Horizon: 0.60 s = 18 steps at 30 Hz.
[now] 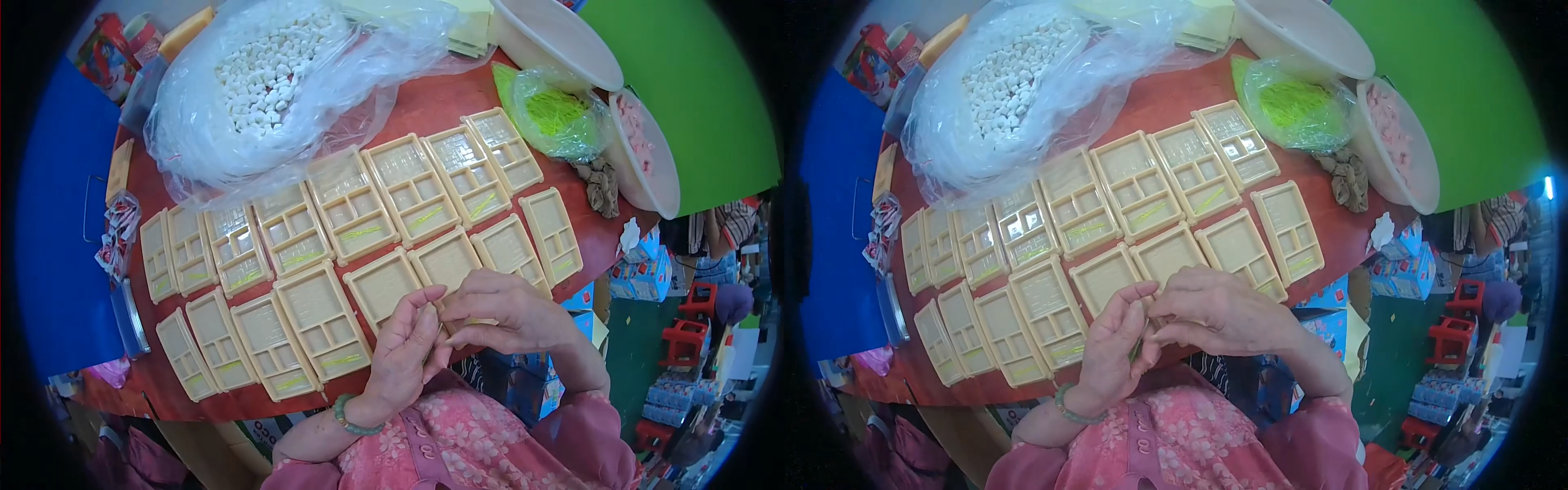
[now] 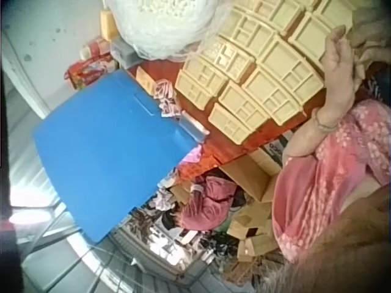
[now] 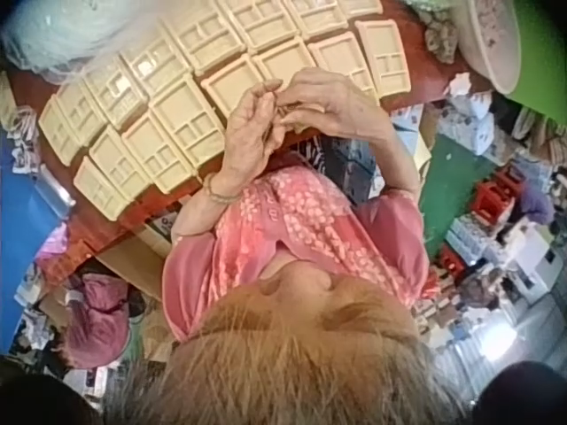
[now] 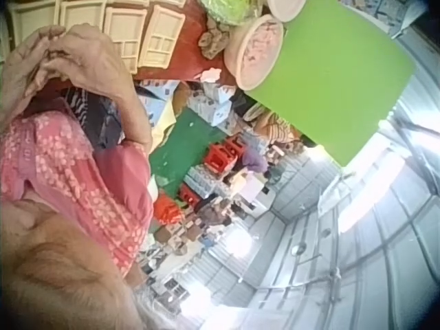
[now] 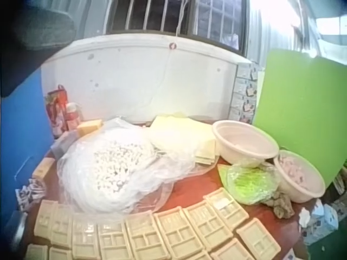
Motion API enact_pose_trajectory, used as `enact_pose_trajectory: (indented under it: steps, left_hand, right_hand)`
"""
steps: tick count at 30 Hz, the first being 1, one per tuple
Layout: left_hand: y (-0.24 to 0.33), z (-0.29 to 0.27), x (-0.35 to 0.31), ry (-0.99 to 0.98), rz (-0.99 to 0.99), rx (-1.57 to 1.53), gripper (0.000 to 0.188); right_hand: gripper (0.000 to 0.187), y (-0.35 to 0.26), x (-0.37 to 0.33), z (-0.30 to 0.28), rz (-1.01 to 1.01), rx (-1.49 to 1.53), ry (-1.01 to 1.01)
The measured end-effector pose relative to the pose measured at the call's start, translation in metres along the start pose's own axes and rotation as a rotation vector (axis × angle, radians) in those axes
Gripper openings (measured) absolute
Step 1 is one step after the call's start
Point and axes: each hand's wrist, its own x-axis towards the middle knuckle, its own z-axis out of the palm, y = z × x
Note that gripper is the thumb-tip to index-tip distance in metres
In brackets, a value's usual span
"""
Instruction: Assembling toy kits by placing various components like small packages, green stems, and pink petals into partitioned yellow trays.
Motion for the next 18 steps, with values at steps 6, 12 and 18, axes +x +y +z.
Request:
enact_pose_trajectory:
  steps: [6,12,18]
  left_hand:
    - [-0.006,0.013,0.000,-0.004,0.021,0.067,0.038]
    - [-0.010,0.012,0.002,-0.038,-0.105,-0.036,0.033]
    - [-0.008,0.015,0.001,-0.050,-0.119,-0.010,0.029]
  right_hand:
    - [0.016,0.003,-0.010,0.008,0.114,0.342,0.069]
    - [0.008,0.005,-0.022,-0.009,0.060,0.282,0.026]
    - [0.012,0.064,-0.029,-0.069,0.368,-0.074,0.670]
